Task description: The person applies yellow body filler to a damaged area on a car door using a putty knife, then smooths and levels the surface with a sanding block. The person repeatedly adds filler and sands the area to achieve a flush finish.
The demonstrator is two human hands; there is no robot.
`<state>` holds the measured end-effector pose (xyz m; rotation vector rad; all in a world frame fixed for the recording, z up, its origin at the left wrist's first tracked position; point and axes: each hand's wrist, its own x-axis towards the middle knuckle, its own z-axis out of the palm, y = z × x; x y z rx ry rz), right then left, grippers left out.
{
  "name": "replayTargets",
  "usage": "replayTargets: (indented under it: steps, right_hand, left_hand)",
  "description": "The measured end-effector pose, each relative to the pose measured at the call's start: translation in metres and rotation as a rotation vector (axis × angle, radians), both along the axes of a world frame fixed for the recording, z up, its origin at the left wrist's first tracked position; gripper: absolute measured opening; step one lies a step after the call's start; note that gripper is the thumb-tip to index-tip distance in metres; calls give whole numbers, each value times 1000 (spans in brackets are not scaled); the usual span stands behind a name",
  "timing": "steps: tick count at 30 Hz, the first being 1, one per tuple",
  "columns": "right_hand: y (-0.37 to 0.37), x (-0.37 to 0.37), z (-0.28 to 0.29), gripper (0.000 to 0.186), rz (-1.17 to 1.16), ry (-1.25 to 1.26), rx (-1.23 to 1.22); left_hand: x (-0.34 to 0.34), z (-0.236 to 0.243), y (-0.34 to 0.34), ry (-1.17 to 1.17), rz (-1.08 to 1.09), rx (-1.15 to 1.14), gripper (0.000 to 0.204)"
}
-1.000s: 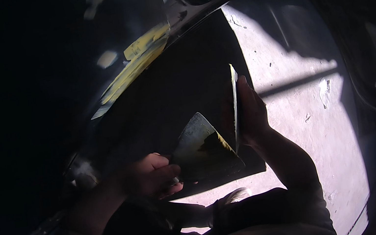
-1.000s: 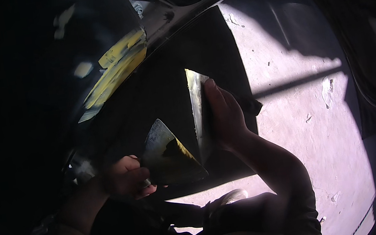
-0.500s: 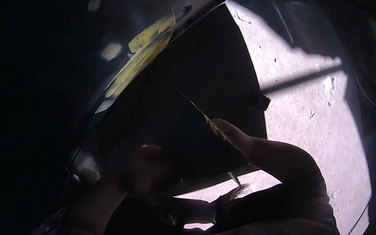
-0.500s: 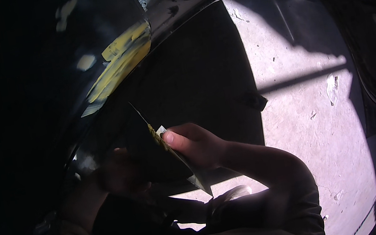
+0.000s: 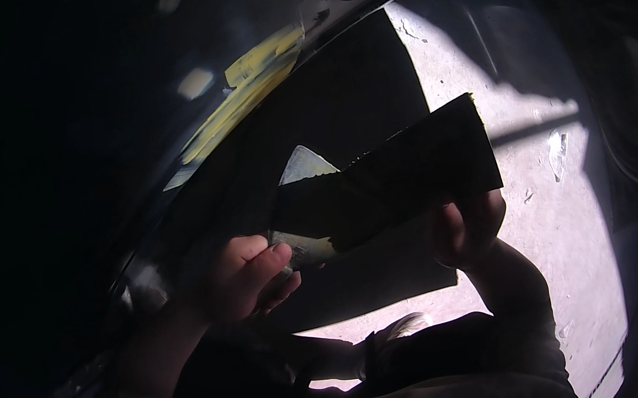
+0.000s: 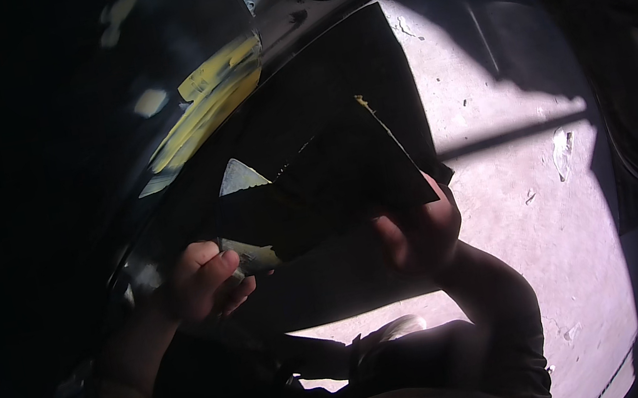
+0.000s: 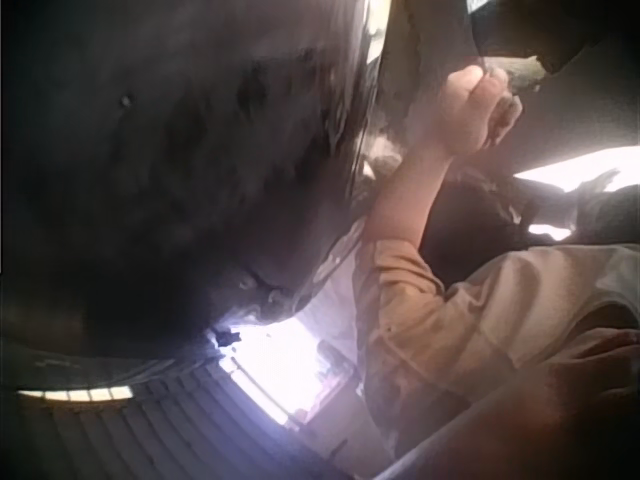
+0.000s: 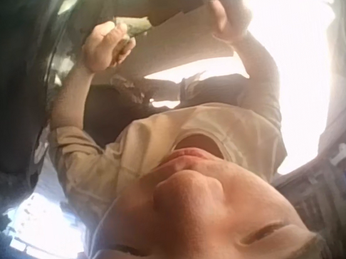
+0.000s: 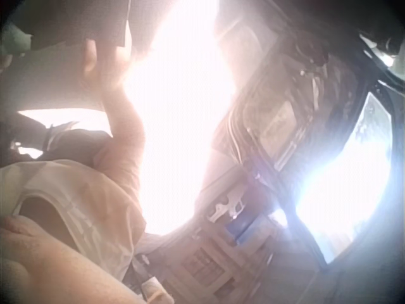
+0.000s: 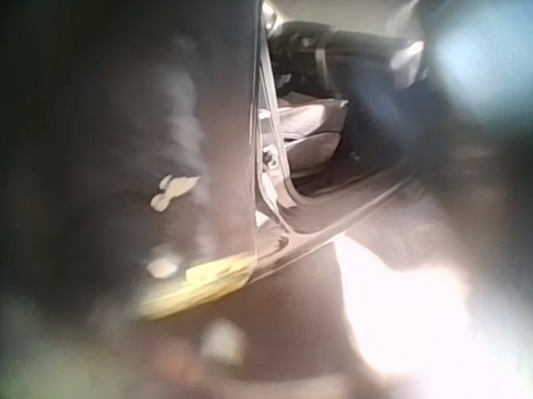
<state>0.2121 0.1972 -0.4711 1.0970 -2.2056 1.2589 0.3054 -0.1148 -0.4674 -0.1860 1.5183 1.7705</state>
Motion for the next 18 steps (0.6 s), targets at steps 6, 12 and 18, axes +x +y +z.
replayTargets:
  steps: [6,12,18]
  right_hand:
    - [-14,-5,2,56,297,123,63]
    - [-9,-9,-27,43,314,-245,352]
    - [-18,-3,-48,22,-220,-876,-259]
  left_hand:
    - [8,4,-11,148,106,67,50]
    - [7,14,1,123,217,43,50]
    - [18,-3,14,424,211,-94,34]
